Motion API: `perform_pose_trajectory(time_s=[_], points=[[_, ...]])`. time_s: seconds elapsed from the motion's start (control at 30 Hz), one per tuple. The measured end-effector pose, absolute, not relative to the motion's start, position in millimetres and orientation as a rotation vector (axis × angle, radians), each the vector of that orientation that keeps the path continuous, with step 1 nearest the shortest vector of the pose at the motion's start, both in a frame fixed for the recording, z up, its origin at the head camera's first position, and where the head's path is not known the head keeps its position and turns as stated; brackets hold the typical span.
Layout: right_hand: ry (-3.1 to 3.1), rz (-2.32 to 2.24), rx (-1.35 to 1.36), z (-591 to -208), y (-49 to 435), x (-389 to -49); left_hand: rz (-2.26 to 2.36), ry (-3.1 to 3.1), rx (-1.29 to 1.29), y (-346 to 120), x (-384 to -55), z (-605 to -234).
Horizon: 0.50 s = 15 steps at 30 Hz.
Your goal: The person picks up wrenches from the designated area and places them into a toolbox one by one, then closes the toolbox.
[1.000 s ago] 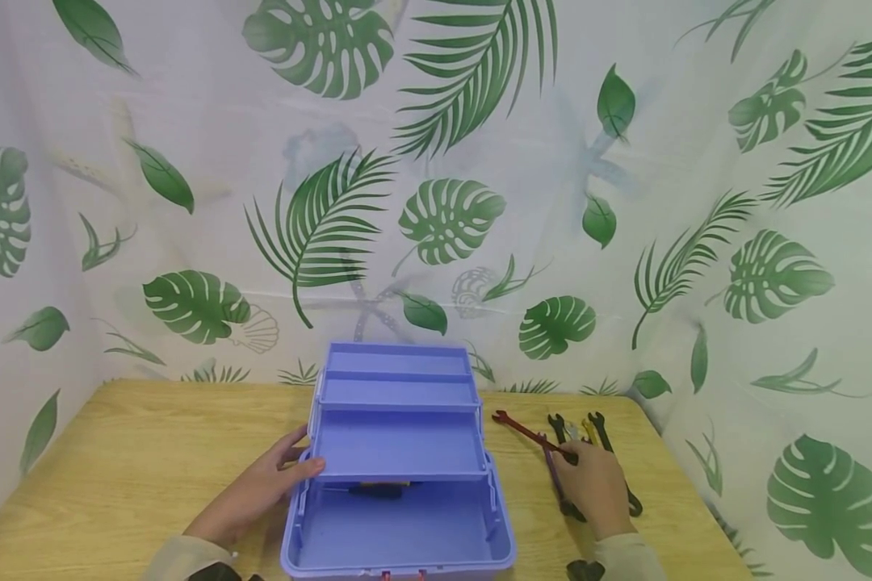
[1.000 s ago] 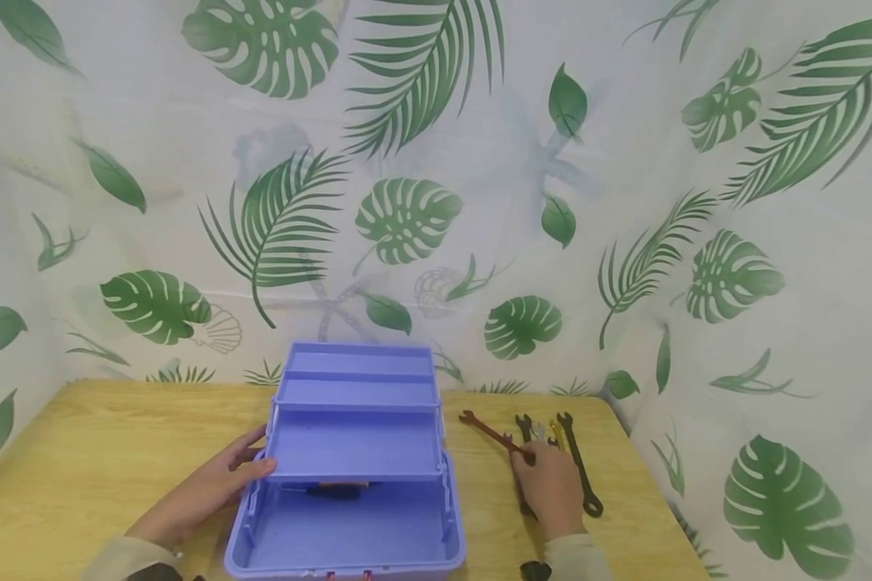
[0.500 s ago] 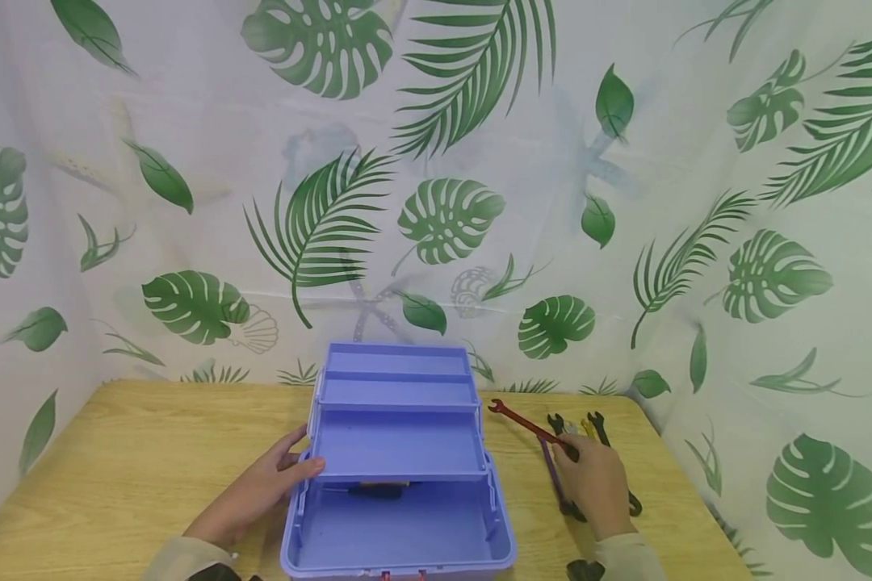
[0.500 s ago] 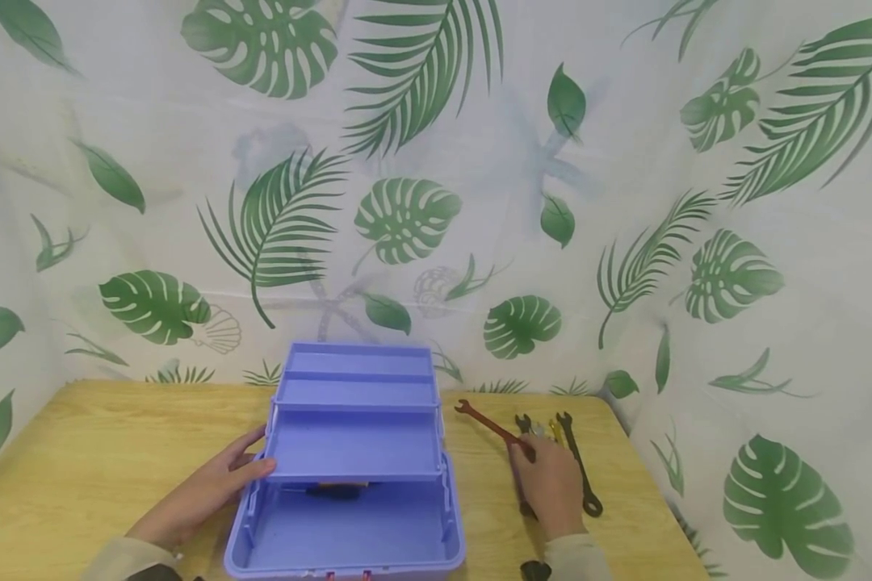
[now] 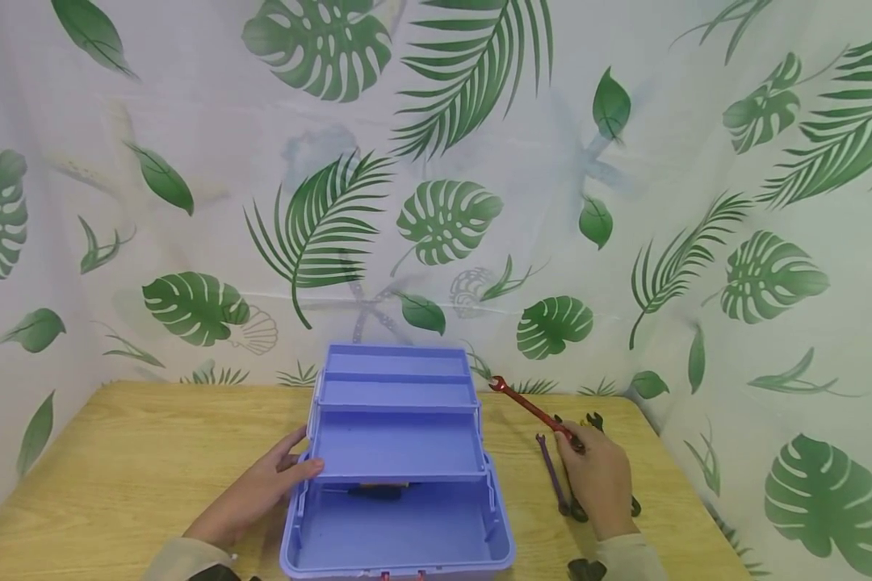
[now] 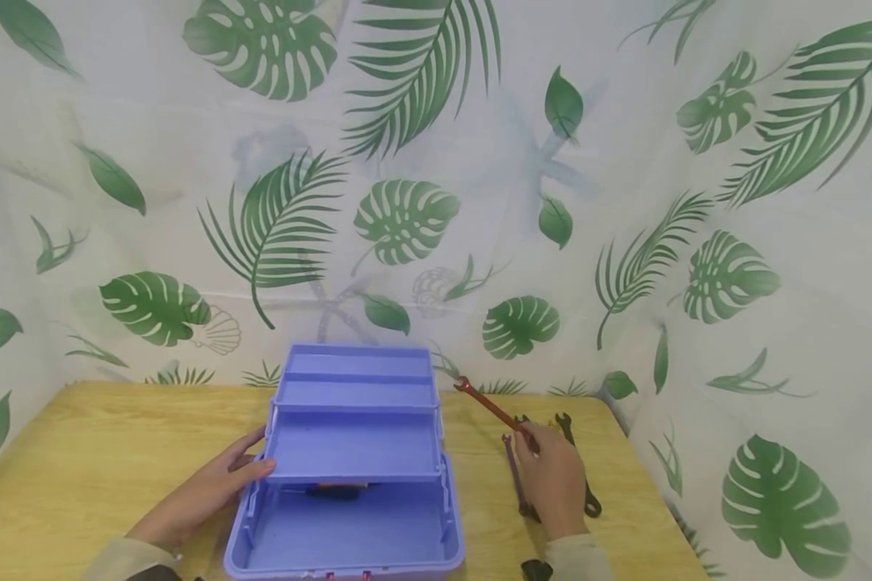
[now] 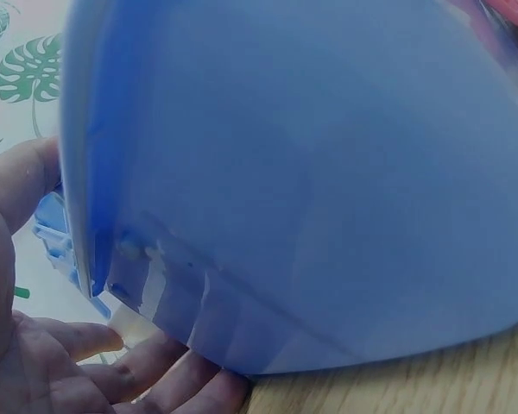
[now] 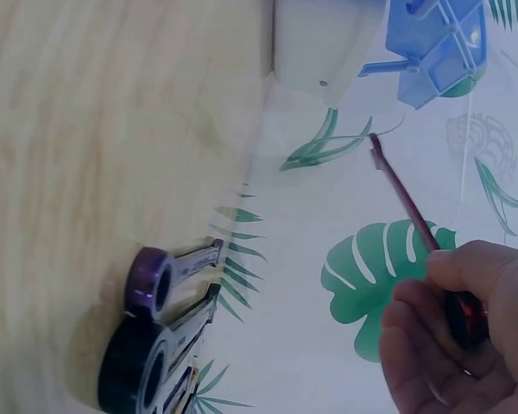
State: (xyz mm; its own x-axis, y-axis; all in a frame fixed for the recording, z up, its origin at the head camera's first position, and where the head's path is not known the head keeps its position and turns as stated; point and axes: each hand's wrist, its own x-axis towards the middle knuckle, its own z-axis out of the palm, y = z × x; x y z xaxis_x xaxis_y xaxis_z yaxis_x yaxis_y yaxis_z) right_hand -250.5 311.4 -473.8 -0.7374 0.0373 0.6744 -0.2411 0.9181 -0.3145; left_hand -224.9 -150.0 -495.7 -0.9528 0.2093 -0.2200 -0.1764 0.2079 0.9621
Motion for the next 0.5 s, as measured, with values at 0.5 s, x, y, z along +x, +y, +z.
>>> perform_pose_trajectory(time_s=[0.5], points=[[-2.163,0.549,0.278,-459.2,304.2,-248.2,1.805,2.192,0.063,-149.5,-225.3,-496.2]])
